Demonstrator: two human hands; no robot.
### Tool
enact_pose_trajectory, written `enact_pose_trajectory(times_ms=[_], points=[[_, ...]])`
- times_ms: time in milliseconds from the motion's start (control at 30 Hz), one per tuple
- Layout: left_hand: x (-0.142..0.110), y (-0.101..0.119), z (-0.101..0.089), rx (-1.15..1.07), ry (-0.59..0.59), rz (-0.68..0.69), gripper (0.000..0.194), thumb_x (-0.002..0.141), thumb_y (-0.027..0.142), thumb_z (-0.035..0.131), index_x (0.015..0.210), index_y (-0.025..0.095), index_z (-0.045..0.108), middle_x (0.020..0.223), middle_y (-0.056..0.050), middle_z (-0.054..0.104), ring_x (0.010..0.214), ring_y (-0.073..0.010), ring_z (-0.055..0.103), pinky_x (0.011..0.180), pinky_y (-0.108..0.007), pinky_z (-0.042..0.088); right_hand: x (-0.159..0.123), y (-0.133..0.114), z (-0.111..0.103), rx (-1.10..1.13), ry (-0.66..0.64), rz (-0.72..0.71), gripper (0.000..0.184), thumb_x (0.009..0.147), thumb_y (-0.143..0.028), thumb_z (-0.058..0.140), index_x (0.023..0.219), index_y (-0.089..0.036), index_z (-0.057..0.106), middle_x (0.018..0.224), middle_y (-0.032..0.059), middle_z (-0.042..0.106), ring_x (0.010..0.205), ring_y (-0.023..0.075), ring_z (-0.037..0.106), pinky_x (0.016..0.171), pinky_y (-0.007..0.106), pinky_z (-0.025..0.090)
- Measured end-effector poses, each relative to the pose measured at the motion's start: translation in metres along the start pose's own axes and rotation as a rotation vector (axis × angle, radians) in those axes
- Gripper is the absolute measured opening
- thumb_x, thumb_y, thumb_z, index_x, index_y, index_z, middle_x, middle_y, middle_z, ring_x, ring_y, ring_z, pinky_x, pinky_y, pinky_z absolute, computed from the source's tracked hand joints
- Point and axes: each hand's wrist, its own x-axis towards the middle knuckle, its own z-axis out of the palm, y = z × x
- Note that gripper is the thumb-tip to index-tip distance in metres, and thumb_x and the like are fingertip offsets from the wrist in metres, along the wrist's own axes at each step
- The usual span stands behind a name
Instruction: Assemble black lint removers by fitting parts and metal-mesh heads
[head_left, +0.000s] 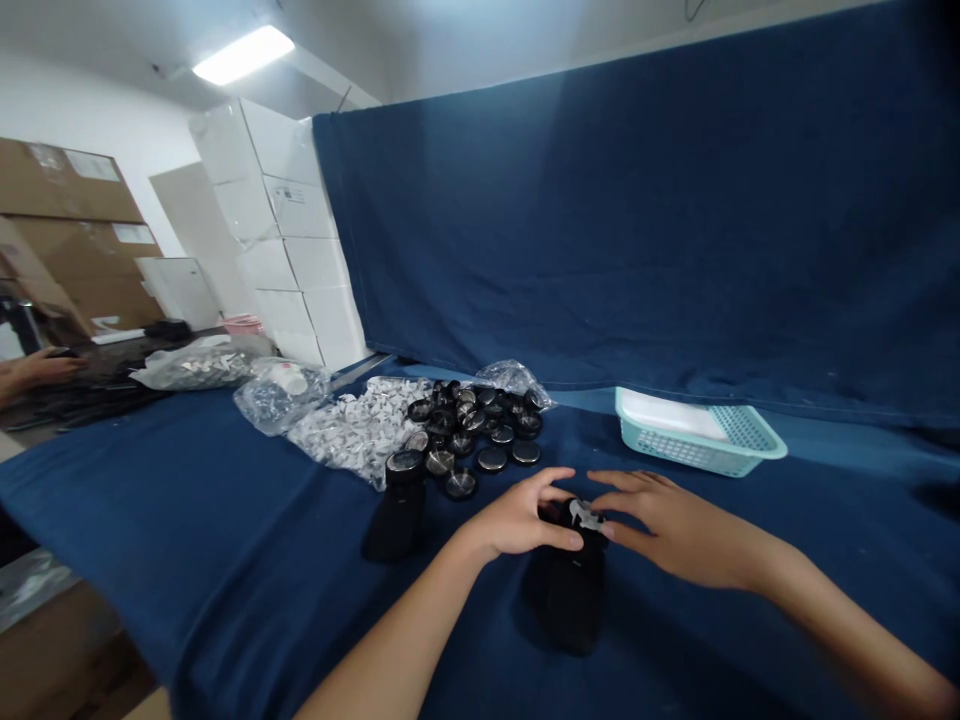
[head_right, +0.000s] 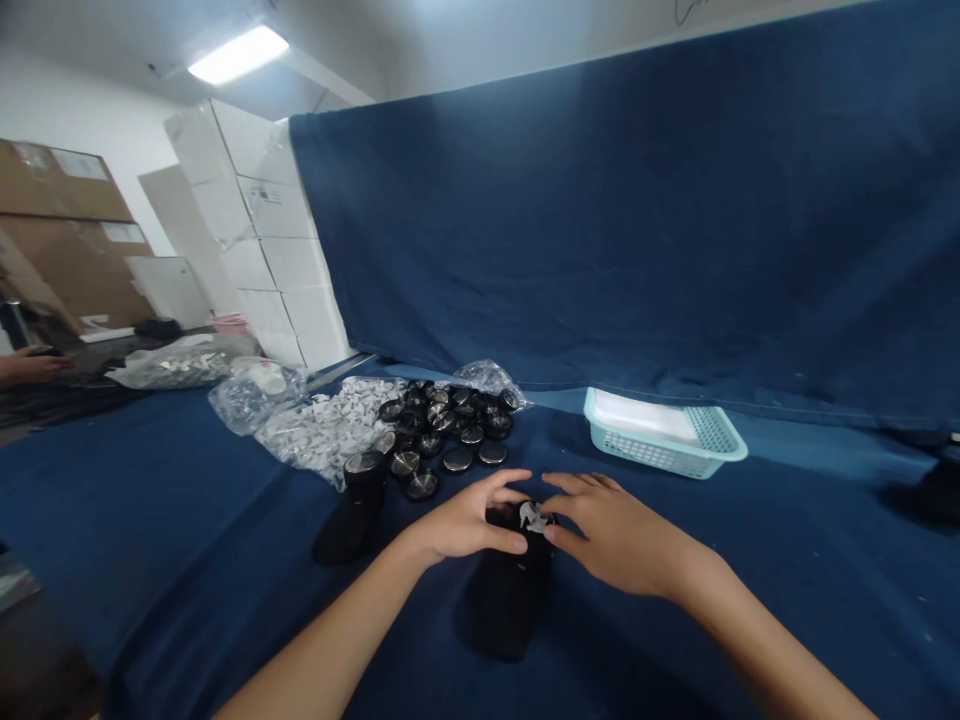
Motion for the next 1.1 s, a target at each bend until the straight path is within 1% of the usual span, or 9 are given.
enact_pose_trajectory(times_ms=[100, 200, 300, 367, 467, 600, 767, 967, 1100], points=[[0.000, 0.000, 0.000, -0.001, 0.000, -0.008, 0.095, 0.061, 0.023, 0.085, 0.143, 0.024, 0.037, 0.128, -0.012, 0.060, 0.112, -0.0257, 0.056, 0.100, -0.042, 0.038, -0.002, -0.001, -0.004, 0.013, -0.019, 0.007, 0.042, 0.094, -0.054, 0.039, 0.120, -0.033, 0.065, 0.151, 0.0040, 0.040, 0.139, 0.0290, 0.033, 0.112, 0.051, 0.028], [0.000, -0.001, 0.000, 0.004, 0.004, 0.001, 0.095, 0.061, 0.024, 0.085, 0.143, 0.024, 0.038, 0.127, -0.012, 0.061, 0.111, -0.0254, 0.056, 0.098, -0.041, 0.039, -0.004, -0.003, -0.006, 0.024, -0.037, 0.013, 0.040, 0.093, -0.053, 0.041, 0.118, -0.034, 0.066, 0.151, 0.0023, 0.039, 0.140, 0.0301, 0.032, 0.112, 0.052, 0.027], [0.000, 0.000, 0.000, 0.019, 0.012, 0.001, 0.095, 0.060, 0.025, 0.085, 0.143, 0.024, 0.038, 0.125, -0.012, 0.062, 0.109, -0.0251, 0.057, 0.097, -0.041, 0.040, -0.006, -0.006, -0.006, 0.047, -0.057, 0.020, 0.039, 0.092, -0.054, 0.043, 0.120, -0.038, 0.064, 0.152, -0.0013, 0.038, 0.140, 0.0321, 0.030, 0.111, 0.054, 0.028], [-0.001, 0.001, 0.000, 0.024, 0.009, 0.000, 0.094, 0.061, 0.025, 0.085, 0.143, 0.024, 0.038, 0.125, -0.012, 0.062, 0.109, -0.0251, 0.057, 0.097, -0.040, 0.040, -0.006, -0.008, -0.005, 0.061, -0.059, -0.004, 0.041, 0.092, -0.055, 0.043, 0.125, -0.040, 0.060, 0.151, -0.0018, 0.039, 0.140, 0.0322, 0.030, 0.112, 0.054, 0.027], [-0.001, 0.000, 0.000, 0.021, 0.001, 0.005, 0.092, 0.062, 0.023, 0.084, 0.142, 0.023, 0.039, 0.126, -0.012, 0.061, 0.111, -0.0258, 0.056, 0.098, -0.041, 0.040, -0.004, -0.010, 0.001, 0.052, -0.036, -0.057, 0.044, 0.093, -0.053, 0.042, 0.132, -0.038, 0.054, 0.150, 0.0009, 0.042, 0.140, 0.0320, 0.031, 0.113, 0.054, 0.025], [0.000, -0.003, 0.000, 0.008, 0.014, 0.011, 0.093, 0.062, 0.024, 0.084, 0.143, 0.023, 0.038, 0.128, -0.013, 0.060, 0.111, -0.0258, 0.056, 0.098, -0.042, 0.039, 0.002, -0.009, 0.012, -0.036, 0.039, -0.048, 0.044, 0.096, -0.051, 0.038, 0.136, -0.037, 0.050, 0.150, 0.0031, 0.041, 0.139, 0.0336, 0.032, 0.112, 0.060, 0.021], [0.000, -0.002, 0.000, -0.009, -0.001, 0.012, 0.094, 0.061, 0.023, 0.085, 0.143, 0.022, 0.037, 0.128, -0.014, 0.060, 0.113, -0.0258, 0.055, 0.100, -0.041, 0.039, 0.004, -0.004, 0.017, -0.132, 0.104, -0.049, 0.043, 0.097, -0.049, 0.034, 0.132, -0.035, 0.055, 0.147, 0.0062, 0.046, 0.138, 0.0337, 0.035, 0.111, 0.061, 0.022], [0.000, -0.001, 0.000, 0.013, 0.013, -0.003, 0.094, 0.061, 0.025, 0.085, 0.143, 0.024, 0.038, 0.129, -0.013, 0.059, 0.113, -0.0262, 0.055, 0.099, -0.042, 0.039, 0.006, -0.001, 0.018, -0.123, 0.136, -0.055, 0.041, 0.097, -0.046, 0.034, 0.128, -0.032, 0.058, 0.141, 0.0065, 0.052, 0.134, 0.0324, 0.041, 0.110, 0.063, 0.021], [0.000, 0.000, 0.000, 0.014, 0.007, -0.018, 0.094, 0.062, 0.023, 0.084, 0.143, 0.023, 0.037, 0.129, -0.012, 0.059, 0.111, -0.0252, 0.056, 0.099, -0.041, 0.040, 0.008, 0.004, 0.019, -0.143, 0.162, -0.051, 0.038, 0.096, -0.044, 0.037, 0.120, -0.029, 0.064, 0.139, 0.0086, 0.053, 0.131, 0.0338, 0.044, 0.109, 0.062, 0.023]])
